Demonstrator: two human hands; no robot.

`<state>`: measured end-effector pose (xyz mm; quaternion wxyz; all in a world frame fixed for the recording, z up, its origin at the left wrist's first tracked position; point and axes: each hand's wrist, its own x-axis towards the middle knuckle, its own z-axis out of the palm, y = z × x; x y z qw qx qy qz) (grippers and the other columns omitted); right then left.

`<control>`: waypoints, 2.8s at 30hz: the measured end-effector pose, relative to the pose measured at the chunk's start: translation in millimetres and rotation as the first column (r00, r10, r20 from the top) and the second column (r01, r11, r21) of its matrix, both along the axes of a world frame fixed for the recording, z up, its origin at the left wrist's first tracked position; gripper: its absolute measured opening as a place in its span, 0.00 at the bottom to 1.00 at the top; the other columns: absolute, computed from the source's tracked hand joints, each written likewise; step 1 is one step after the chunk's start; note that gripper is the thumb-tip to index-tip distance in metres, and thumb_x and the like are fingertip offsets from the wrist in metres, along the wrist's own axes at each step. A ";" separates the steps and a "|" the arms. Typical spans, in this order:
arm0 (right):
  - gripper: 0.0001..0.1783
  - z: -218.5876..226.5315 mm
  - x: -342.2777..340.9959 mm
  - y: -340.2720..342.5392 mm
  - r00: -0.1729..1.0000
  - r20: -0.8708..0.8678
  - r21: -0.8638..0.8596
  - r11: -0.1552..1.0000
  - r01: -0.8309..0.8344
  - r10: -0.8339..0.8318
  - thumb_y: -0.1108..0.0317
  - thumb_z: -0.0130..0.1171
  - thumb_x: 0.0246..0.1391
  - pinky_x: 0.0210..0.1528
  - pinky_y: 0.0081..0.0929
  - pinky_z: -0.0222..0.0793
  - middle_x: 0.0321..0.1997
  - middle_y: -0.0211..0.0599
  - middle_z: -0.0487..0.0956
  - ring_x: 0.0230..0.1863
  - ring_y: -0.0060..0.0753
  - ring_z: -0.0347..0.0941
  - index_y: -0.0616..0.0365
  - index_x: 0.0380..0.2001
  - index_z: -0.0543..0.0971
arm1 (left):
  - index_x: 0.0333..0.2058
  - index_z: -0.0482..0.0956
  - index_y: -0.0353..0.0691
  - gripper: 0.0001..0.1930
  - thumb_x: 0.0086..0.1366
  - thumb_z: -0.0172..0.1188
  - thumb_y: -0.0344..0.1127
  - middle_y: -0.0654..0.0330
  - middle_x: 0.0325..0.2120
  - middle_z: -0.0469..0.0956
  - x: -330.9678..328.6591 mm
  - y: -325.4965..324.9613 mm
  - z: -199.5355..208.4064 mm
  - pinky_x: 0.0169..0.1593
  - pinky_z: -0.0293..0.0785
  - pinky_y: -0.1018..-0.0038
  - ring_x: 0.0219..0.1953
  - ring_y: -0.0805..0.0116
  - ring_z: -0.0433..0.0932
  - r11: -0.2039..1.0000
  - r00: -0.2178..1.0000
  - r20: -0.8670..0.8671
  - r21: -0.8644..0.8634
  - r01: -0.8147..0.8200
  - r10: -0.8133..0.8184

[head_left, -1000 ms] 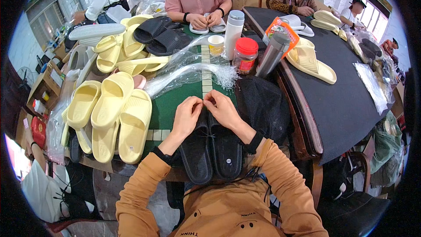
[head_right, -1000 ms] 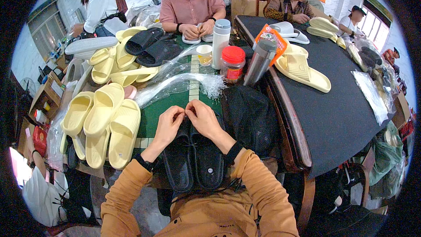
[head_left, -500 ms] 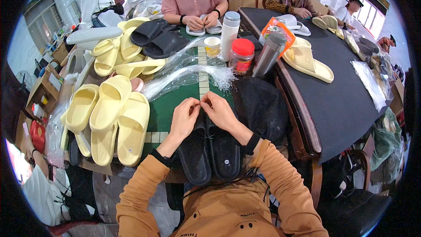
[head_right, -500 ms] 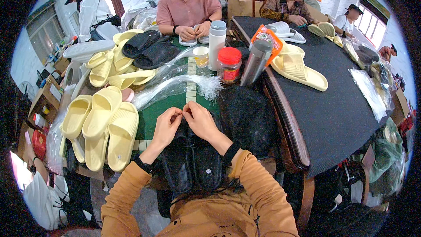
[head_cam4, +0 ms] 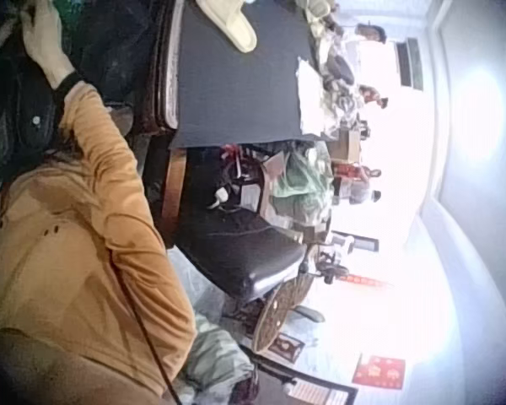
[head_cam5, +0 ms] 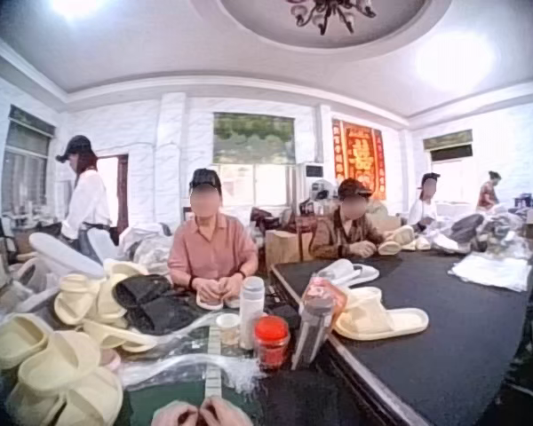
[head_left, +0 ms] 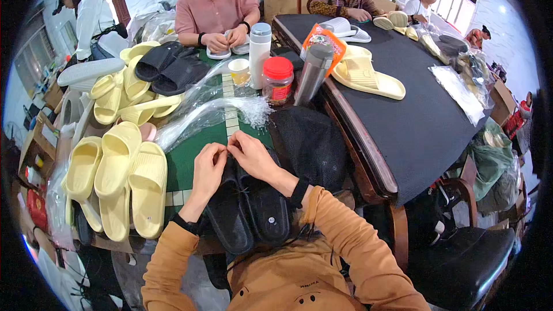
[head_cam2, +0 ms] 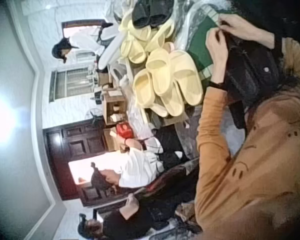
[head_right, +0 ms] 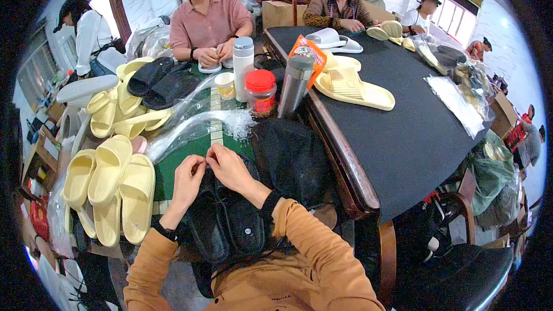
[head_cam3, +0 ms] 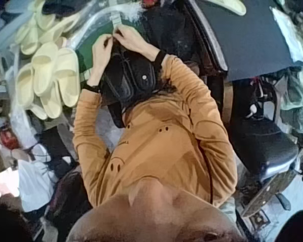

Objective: Manually assemble and check footwear components at a factory table.

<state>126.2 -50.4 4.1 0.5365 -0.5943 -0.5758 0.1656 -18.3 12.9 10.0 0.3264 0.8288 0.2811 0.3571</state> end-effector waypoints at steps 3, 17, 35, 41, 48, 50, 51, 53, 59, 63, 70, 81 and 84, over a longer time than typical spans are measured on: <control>0.07 -0.4 -0.6 -0.6 1.000 -0.007 -0.009 1.000 -0.015 0.015 0.71 0.56 0.56 0.40 0.44 0.70 0.34 0.51 0.77 0.39 0.56 0.75 0.64 0.34 0.72 | 0.34 0.76 0.31 0.03 0.62 0.58 0.24 0.56 0.26 0.72 0.6 -1.3 -1.9 0.30 0.68 0.72 0.24 0.67 0.71 0.996 0.997 0.068 0.083 -0.029 0.023; 0.08 0.8 3.0 0.6 0.995 -0.040 -0.061 0.994 -0.092 0.090 0.69 0.59 0.55 0.39 0.40 0.70 0.35 0.49 0.78 0.37 0.52 0.75 0.63 0.34 0.75 | 0.31 0.73 0.32 0.03 0.59 0.59 0.21 0.59 0.25 0.73 -1.6 -3.1 0.8 0.31 0.70 0.75 0.25 0.73 0.71 0.995 0.996 0.065 -0.088 -0.047 0.053; 0.06 -0.3 0.8 -1.3 0.998 0.008 -0.061 0.996 -0.061 0.061 0.70 0.57 0.56 0.39 0.43 0.70 0.35 0.49 0.78 0.38 0.55 0.76 0.62 0.34 0.74 | 0.31 0.75 0.31 0.03 0.58 0.59 0.21 0.56 0.26 0.72 -0.9 -4.6 0.2 0.31 0.69 0.72 0.25 0.68 0.72 0.999 0.998 0.045 0.016 -0.045 0.045; 0.06 -5.3 0.5 2.8 0.995 -0.092 0.000 0.999 -0.032 0.032 0.71 0.57 0.55 0.39 0.43 0.71 0.35 0.50 0.78 0.38 0.55 0.76 0.63 0.34 0.73 | 0.30 0.74 0.31 0.03 0.58 0.59 0.21 0.55 0.26 0.71 -0.4 -4.9 3.1 0.32 0.69 0.72 0.26 0.66 0.72 0.998 0.999 0.009 0.061 -0.034 0.034; 0.06 -4.7 0.2 1.3 0.998 -0.036 0.019 0.999 -0.044 0.044 0.72 0.57 0.54 0.38 0.41 0.71 0.34 0.49 0.78 0.37 0.53 0.76 0.63 0.34 0.73 | 0.31 0.74 0.31 0.03 0.59 0.58 0.20 0.55 0.27 0.72 0.4 -4.8 1.0 0.32 0.69 0.72 0.26 0.66 0.72 0.998 0.998 0.031 0.041 -0.054 0.053; 0.06 -2.8 -1.0 1.4 0.998 -0.009 0.051 0.997 -0.058 0.059 0.74 0.58 0.55 0.37 0.32 0.72 0.31 0.44 0.78 0.32 0.38 0.77 0.65 0.35 0.73 | 0.32 0.74 0.31 0.03 0.59 0.58 0.21 0.55 0.28 0.72 -0.3 -4.9 0.1 0.32 0.69 0.72 0.26 0.66 0.73 0.998 0.996 0.072 0.029 -0.057 0.055; 0.06 -2.2 -1.8 0.3 0.997 -0.036 0.023 0.998 -0.063 0.063 0.75 0.59 0.55 0.38 0.32 0.73 0.31 0.44 0.78 0.33 0.39 0.78 0.65 0.35 0.74 | 0.32 0.74 0.31 0.03 0.59 0.58 0.21 0.55 0.28 0.72 -1.4 -4.9 0.7 0.32 0.69 0.72 0.26 0.66 0.73 0.998 0.996 0.073 0.030 -0.055 0.053; 0.07 -4.3 0.3 0.0 0.998 -0.040 0.029 0.998 -0.051 0.052 0.75 0.59 0.55 0.38 0.32 0.73 0.31 0.44 0.79 0.34 0.38 0.78 0.65 0.35 0.74 | 0.33 0.74 0.31 0.04 0.59 0.58 0.21 0.55 0.28 0.73 -0.4 -4.4 0.9 0.32 0.70 0.72 0.26 0.67 0.73 0.999 0.998 0.041 0.026 -0.043 0.042; 0.06 -6.9 1.0 0.2 0.999 -0.034 0.061 0.998 -0.031 0.033 0.75 0.59 0.53 0.35 0.31 0.73 0.30 0.44 0.78 0.32 0.39 0.78 0.65 0.34 0.75 | 0.33 0.74 0.31 0.04 0.59 0.58 0.21 0.54 0.28 0.72 -0.2 -3.3 -1.8 0.32 0.70 0.72 0.26 0.65 0.73 0.999 0.999 0.038 0.042 -0.019 0.017; 0.05 -5.3 4.4 -1.0 1.000 0.000 0.084 0.996 -0.020 0.020 0.74 0.60 0.50 0.34 0.33 0.72 0.28 0.45 0.77 0.30 0.41 0.77 0.64 0.31 0.76 | 0.33 0.74 0.31 0.04 0.59 0.58 0.21 0.53 0.27 0.73 3.9 -1.4 -6.4 0.33 0.70 0.70 0.27 0.63 0.73 0.999 0.998 0.047 0.032 -0.030 0.029; 0.05 -3.2 -1.0 0.5 0.998 -0.034 0.144 0.989 -0.044 0.049 0.75 0.60 0.50 0.34 0.34 0.71 0.27 0.44 0.76 0.30 0.41 0.76 0.64 0.30 0.75 | 0.32 0.73 0.31 0.04 0.58 0.57 0.19 0.56 0.26 0.71 -3.2 1.3 -5.1 0.32 0.68 0.74 0.26 0.69 0.70 0.999 0.999 0.029 0.002 -0.040 0.040; 0.05 -4.2 -0.6 -1.7 0.999 0.024 0.087 0.996 -0.030 0.028 0.74 0.58 0.53 0.39 0.36 0.70 0.31 0.45 0.75 0.36 0.48 0.74 0.63 0.31 0.73 | 0.32 0.72 0.31 0.04 0.59 0.57 0.18 0.58 0.27 0.70 0.6 -1.4 -5.0 0.32 0.68 0.76 0.27 0.72 0.69 1.000 0.998 0.063 -0.008 -0.029 0.029; 0.05 -8.4 -2.3 2.6 1.000 0.003 0.159 0.987 0.008 -0.009 0.74 0.58 0.52 0.38 0.37 0.70 0.31 0.46 0.75 0.34 0.48 0.75 0.63 0.31 0.73 | 0.32 0.72 0.31 0.04 0.59 0.57 0.19 0.57 0.28 0.70 -1.7 -0.6 -2.7 0.33 0.69 0.74 0.27 0.69 0.70 0.997 0.998 0.021 0.058 -0.055 0.054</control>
